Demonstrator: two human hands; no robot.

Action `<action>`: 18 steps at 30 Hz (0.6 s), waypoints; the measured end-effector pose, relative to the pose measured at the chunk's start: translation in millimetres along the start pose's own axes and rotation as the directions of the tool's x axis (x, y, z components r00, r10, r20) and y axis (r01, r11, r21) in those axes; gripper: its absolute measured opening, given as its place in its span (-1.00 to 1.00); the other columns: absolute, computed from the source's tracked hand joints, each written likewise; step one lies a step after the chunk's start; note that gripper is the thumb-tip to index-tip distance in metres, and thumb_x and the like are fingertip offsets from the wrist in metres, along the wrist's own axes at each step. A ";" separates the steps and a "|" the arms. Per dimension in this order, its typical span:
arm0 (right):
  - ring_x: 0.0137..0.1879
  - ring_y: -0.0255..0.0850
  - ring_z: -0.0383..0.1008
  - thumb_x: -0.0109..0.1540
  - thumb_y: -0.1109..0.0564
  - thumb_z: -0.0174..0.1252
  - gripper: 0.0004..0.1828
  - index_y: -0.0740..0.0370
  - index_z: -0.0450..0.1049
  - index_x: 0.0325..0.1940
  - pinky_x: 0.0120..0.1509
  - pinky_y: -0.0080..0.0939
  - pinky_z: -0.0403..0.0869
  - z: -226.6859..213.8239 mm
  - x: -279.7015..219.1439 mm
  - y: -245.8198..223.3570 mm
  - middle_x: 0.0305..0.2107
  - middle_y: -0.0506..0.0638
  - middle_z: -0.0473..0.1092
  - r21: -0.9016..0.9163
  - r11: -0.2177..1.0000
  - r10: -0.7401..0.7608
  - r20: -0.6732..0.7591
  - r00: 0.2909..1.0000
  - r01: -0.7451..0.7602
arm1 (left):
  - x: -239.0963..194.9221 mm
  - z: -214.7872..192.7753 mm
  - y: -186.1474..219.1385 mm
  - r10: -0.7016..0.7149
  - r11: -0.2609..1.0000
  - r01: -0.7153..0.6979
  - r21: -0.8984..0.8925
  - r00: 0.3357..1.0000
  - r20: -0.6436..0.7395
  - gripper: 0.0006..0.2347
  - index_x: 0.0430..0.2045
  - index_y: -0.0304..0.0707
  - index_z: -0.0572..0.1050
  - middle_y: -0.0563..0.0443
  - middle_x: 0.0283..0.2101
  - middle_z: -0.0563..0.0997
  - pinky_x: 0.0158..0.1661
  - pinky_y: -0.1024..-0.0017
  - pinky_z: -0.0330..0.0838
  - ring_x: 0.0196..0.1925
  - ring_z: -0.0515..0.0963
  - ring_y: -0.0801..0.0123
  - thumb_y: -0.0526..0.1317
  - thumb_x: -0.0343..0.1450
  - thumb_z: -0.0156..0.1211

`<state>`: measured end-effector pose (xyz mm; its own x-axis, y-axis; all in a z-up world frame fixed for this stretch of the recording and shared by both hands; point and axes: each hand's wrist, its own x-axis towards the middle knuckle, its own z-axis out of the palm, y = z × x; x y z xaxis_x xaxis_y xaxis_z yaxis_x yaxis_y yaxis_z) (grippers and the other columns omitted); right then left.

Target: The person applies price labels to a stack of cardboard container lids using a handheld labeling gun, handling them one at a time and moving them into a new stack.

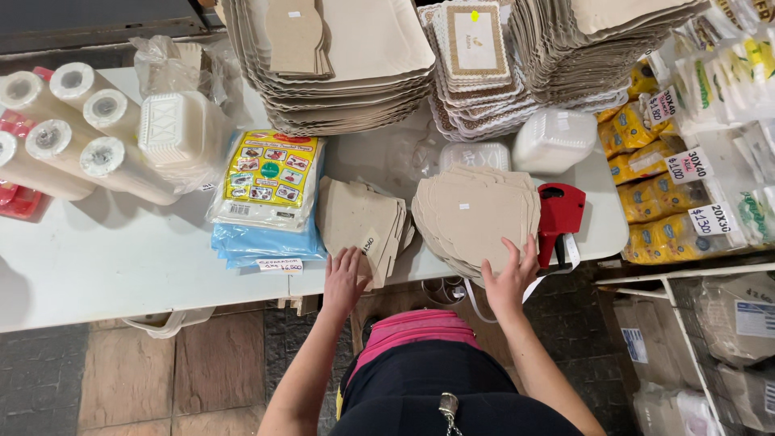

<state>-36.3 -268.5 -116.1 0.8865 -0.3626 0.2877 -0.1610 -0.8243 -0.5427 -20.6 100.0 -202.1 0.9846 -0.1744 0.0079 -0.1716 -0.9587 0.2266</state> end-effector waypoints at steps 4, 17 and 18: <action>0.47 0.18 0.10 0.12 0.10 0.40 -0.31 -0.05 0.38 0.33 0.30 0.47 0.26 -0.8 -4.1 8.1 0.51 0.08 -0.08 0.040 0.999 0.024 0.029 0.999 -0.025 | 4.2 10.8 -7.5 0.022 1.000 -0.022 0.019 1.000 0.006 -0.31 0.40 0.02 0.31 0.14 0.43 0.39 0.53 -0.08 -0.03 0.52 0.27 0.26 0.04 0.33 0.41; 0.36 0.12 0.41 0.19 0.17 0.36 -0.41 0.06 0.39 0.30 0.40 0.20 0.43 1.0 -21.5 -6.2 0.45 0.18 0.07 0.249 0.967 -0.008 0.223 0.975 -0.050 | 25.4 64.3 -31.1 0.312 0.946 -0.301 0.120 0.947 -0.082 -0.64 0.11 -0.19 0.50 -0.11 0.15 0.63 0.40 -0.05 0.25 0.26 0.61 0.07 -0.13 0.44 0.00; 0.36 0.12 0.41 0.19 0.17 0.36 -0.41 0.06 0.39 0.30 0.40 0.20 0.43 2.3 -22.2 -5.9 0.45 0.18 0.07 0.250 0.967 -0.008 0.223 0.975 -0.049 | 23.4 56.0 -29.5 0.312 0.946 -0.302 0.121 0.946 -0.083 -0.64 0.11 -0.19 0.50 -0.11 0.15 0.63 0.40 -0.05 0.25 0.26 0.61 0.07 -0.13 0.44 0.00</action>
<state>-54.0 -254.6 -121.1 0.9620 -0.2502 0.1091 -0.0910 -0.6708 -0.7360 5.6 111.6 -263.2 0.8809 -0.4460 0.1588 -0.4631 -0.8813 0.0940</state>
